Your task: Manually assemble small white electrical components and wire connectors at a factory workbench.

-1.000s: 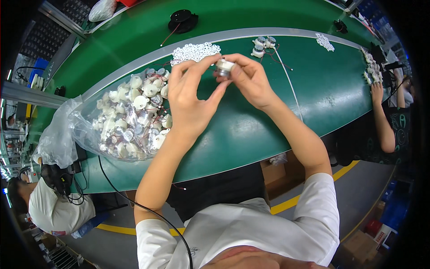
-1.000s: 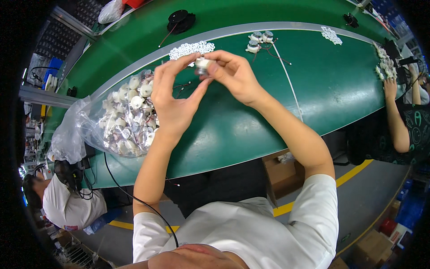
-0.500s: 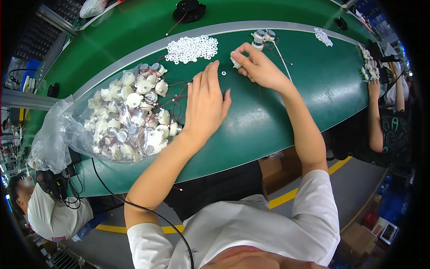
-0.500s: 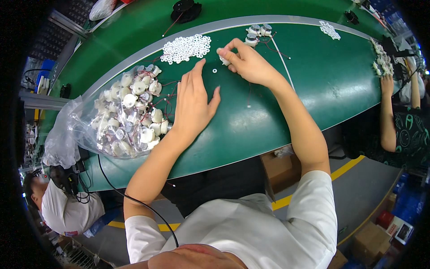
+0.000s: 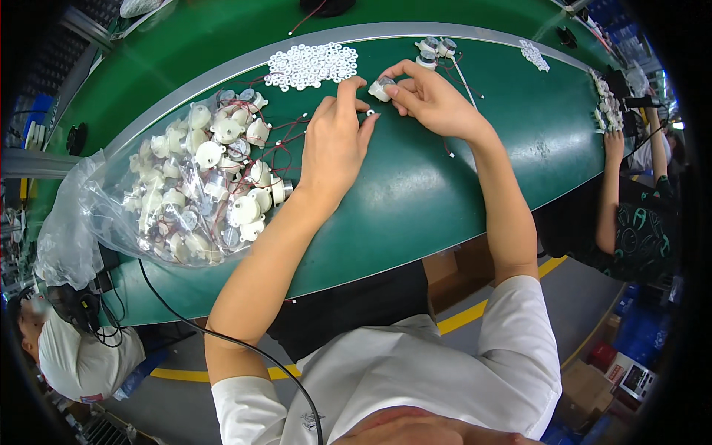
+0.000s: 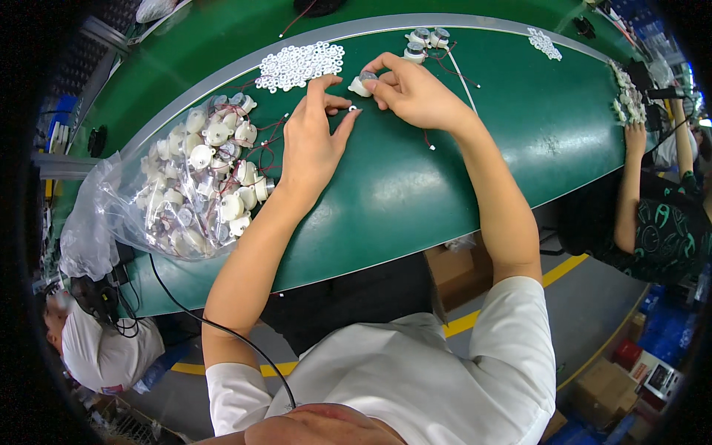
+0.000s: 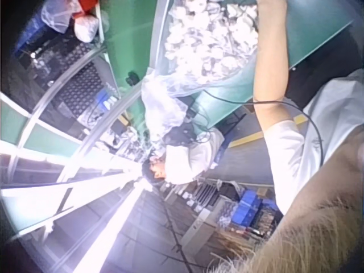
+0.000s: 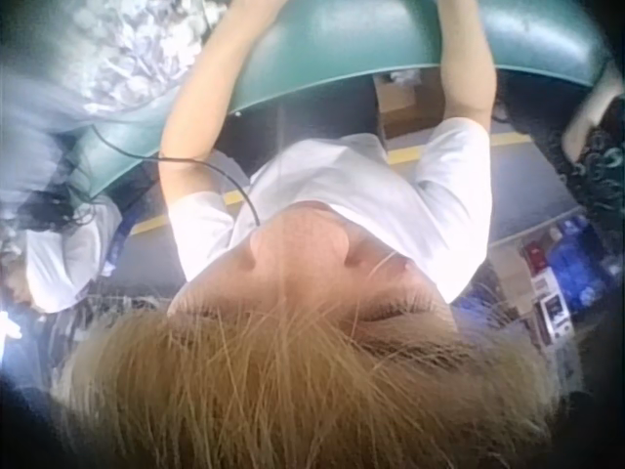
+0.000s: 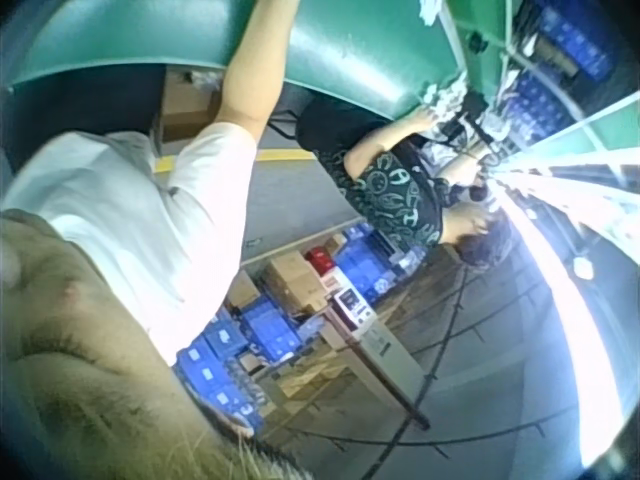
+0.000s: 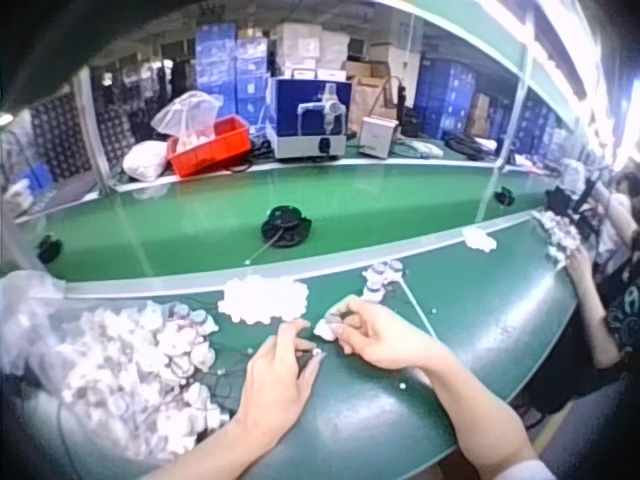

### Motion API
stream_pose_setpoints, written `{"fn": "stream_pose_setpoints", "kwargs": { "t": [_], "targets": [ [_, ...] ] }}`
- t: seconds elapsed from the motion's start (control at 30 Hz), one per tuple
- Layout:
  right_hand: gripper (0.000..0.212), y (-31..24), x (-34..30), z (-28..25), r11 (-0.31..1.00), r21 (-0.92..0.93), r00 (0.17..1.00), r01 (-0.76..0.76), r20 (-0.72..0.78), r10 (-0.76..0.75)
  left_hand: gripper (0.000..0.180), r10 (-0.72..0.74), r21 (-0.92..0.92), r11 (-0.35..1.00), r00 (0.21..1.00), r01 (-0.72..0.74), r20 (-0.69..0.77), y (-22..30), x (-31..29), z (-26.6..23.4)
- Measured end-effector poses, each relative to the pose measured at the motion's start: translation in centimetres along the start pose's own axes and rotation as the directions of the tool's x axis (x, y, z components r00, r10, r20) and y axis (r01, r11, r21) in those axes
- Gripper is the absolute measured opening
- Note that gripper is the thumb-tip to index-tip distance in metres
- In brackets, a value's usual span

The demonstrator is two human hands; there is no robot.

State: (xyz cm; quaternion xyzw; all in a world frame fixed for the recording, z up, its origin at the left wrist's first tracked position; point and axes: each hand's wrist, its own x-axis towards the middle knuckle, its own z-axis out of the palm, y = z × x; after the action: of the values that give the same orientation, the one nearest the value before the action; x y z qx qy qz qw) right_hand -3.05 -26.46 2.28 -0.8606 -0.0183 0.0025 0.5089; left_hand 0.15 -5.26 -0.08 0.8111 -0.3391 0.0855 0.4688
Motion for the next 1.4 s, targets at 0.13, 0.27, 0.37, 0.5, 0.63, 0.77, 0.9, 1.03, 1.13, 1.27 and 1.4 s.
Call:
{"fn": "stream_pose_setpoints", "kwargs": {
  "t": [0.13,0.27,0.37,0.5,0.63,0.77,0.9,1.03,1.13,1.27,1.4],
  "targets": [
    [0.022,-0.6,0.2,0.5,0.985,-0.163,0.995,-0.052,-0.09,0.037,0.068,0.009,-0.01,1.0,1.0,-0.009,-0.029,0.1,-0.5,-0.2],
    [0.031,-0.7,0.5,1.7,0.992,-0.127,0.979,0.0,-0.203,-0.026,0.073,0.023,0.005,1.0,0.999,-0.023,-0.026,0.0,-0.5,-0.2],
    [0.03,-1.3,0.5,1.4,0.995,-0.099,0.987,-0.004,-0.16,-0.012,0.072,0.042,0.008,0.999,0.998,-0.042,-0.035,-0.1,-0.5,-0.2],
    [0.023,-1.5,0.1,0.6,0.99,-0.135,0.997,0.035,-0.059,-0.043,0.071,0.052,-0.03,0.998,0.998,-0.053,-0.021,0.0,-0.4,-0.1],
    [0.023,-1.7,0.0,0.4,0.988,-0.149,0.998,0.045,-0.034,-0.051,0.069,0.053,-0.037,0.998,0.999,-0.054,-0.007,0.0,-0.2,0.0],
    [0.023,-1.5,0.0,0.1,0.986,-0.165,0.999,0.039,-0.009,-0.041,0.067,0.045,-0.04,0.998,0.999,-0.045,0.001,0.0,-0.2,0.0],
    [0.023,-1.6,-0.1,-0.3,0.979,-0.192,0.997,0.064,-0.026,-0.07,0.064,0.049,-0.059,0.997,0.999,-0.048,0.014,0.0,0.0,0.2],
    [0.023,-1.1,0.0,-0.7,0.984,-0.168,0.998,0.061,0.015,-0.059,0.06,0.041,-0.048,0.998,0.999,-0.041,0.014,-0.5,-0.1,0.4],
    [0.023,-0.6,0.1,-0.6,0.988,-0.126,0.995,0.088,0.053,-0.082,0.058,-0.008,-0.107,0.994,1.0,0.011,0.03,-0.3,-0.2,0.2],
    [0.026,-0.1,0.3,0.0,0.987,-0.107,0.992,0.121,0.051,-0.116,0.059,-0.014,-0.08,0.997,1.0,0.015,0.011,-0.4,-0.7,-0.1],
    [0.027,-0.5,0.2,0.3,0.966,-0.199,0.986,0.164,0.055,-0.156,0.06,0.032,-0.042,0.999,0.999,-0.032,0.004,0.0,-0.7,-0.6]
  ]
}}
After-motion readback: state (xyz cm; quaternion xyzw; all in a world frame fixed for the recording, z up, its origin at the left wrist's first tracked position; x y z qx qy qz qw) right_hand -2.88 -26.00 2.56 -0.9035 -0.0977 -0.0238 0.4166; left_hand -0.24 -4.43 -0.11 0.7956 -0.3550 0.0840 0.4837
